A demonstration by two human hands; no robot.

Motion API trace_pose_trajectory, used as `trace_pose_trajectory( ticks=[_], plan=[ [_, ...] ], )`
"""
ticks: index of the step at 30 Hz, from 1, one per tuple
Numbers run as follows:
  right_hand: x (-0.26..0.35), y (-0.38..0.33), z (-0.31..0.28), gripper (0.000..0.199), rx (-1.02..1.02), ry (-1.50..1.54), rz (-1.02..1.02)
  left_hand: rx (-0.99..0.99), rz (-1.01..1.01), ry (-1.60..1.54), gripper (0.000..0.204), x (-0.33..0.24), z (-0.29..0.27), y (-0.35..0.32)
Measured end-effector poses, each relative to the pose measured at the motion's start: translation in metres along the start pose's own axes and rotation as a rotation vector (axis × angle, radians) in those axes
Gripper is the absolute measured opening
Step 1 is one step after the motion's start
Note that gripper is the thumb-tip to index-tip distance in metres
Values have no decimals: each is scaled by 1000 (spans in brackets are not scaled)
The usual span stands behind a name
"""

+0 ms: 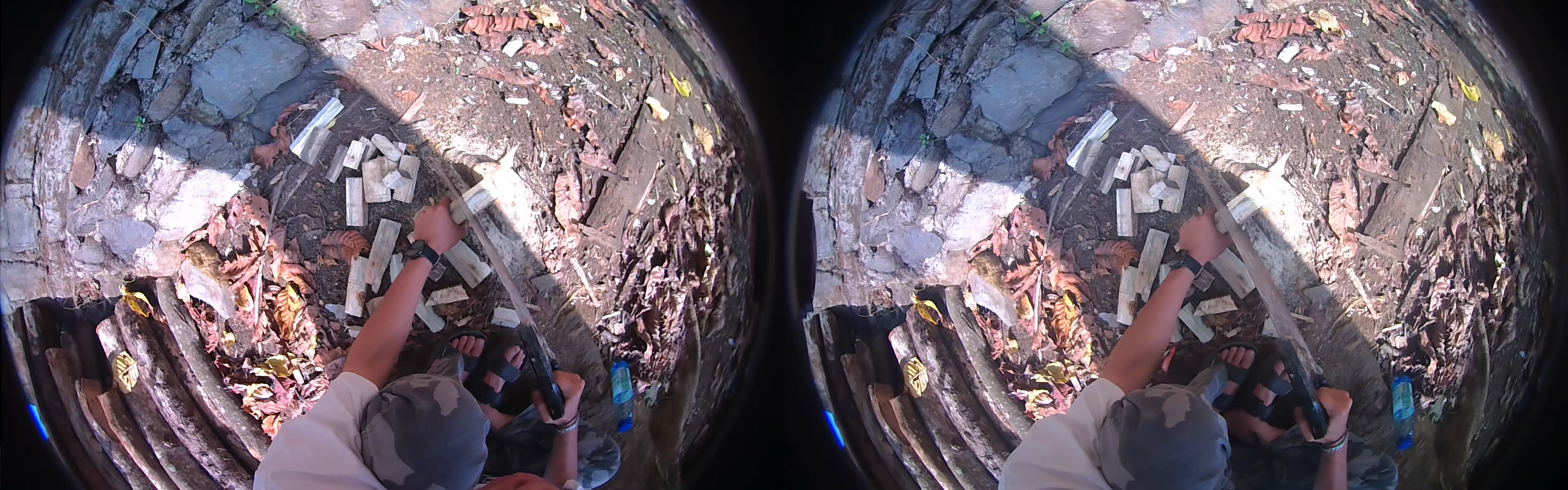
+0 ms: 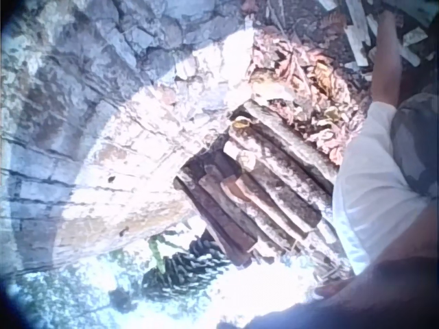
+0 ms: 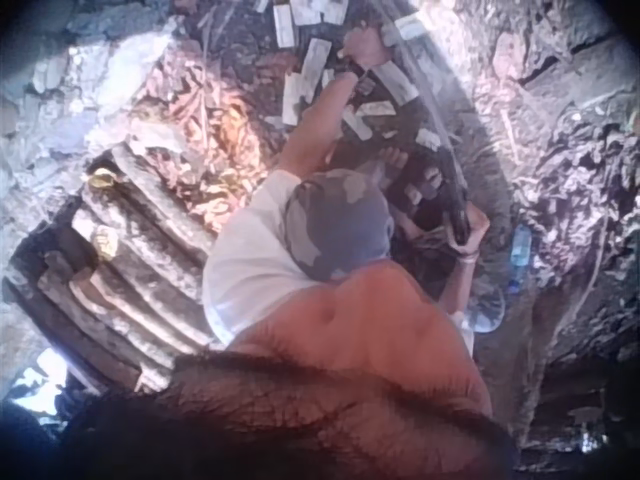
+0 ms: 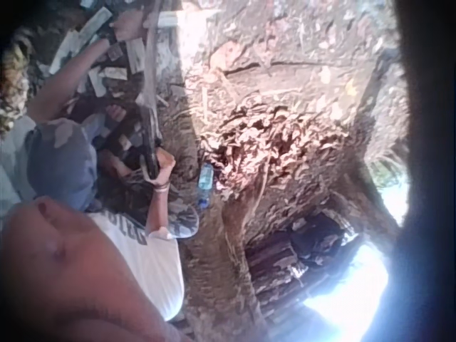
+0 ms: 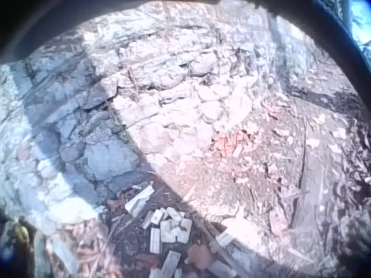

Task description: The person sits on the ground and uses a machete to chop small pieces of light-colored wood into smaller fragments. The person repeatedly picks up wood pieces, positions them on the ground, and strikes them with the machete to split them.

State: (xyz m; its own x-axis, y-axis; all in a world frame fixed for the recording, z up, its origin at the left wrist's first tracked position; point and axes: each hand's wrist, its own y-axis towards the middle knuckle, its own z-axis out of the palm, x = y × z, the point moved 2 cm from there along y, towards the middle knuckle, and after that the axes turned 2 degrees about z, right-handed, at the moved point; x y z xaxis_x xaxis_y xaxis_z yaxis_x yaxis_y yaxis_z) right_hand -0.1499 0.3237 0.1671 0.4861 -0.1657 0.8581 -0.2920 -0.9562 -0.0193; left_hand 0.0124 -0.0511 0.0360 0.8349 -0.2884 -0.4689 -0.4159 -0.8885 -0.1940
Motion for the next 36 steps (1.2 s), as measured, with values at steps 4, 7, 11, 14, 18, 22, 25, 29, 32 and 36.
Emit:
trace_pose_trajectory(
  ticks=[4,7,11,14,18,22,25,29,32,36],
  plan=[
    [11,-2,-12,24,-1,-59,-20,-9,9,53,52,-7,-3,-6],
    [20,1,-12,23,-30,-51,-33,32,-48,52,55,-9,-3,-3],
    [23,-10,-15,21,-92,26,15,76,65,-17,54,-10,-15,-1],
    [16,-28,-19,21,-63,16,11,240,144,-84,53,-8,-23,5],
    [22,-32,-14,23,-203,49,-140,359,50,-194,51,18,-11,11],
    [35,-14,0,19,-348,-71,-189,272,-4,-315,51,7,-17,-5],
    [24,8,7,16,-392,-227,-7,268,87,-213,49,-20,-38,-14],
    [-19,40,18,17,-404,-512,49,272,183,-143,43,-50,-66,-24],
    [-40,39,17,23,-296,-606,166,252,218,-126,43,-67,-83,-36],
    [-58,33,27,31,-72,-705,199,188,350,-26,41,-85,-85,-51]
  ],
)
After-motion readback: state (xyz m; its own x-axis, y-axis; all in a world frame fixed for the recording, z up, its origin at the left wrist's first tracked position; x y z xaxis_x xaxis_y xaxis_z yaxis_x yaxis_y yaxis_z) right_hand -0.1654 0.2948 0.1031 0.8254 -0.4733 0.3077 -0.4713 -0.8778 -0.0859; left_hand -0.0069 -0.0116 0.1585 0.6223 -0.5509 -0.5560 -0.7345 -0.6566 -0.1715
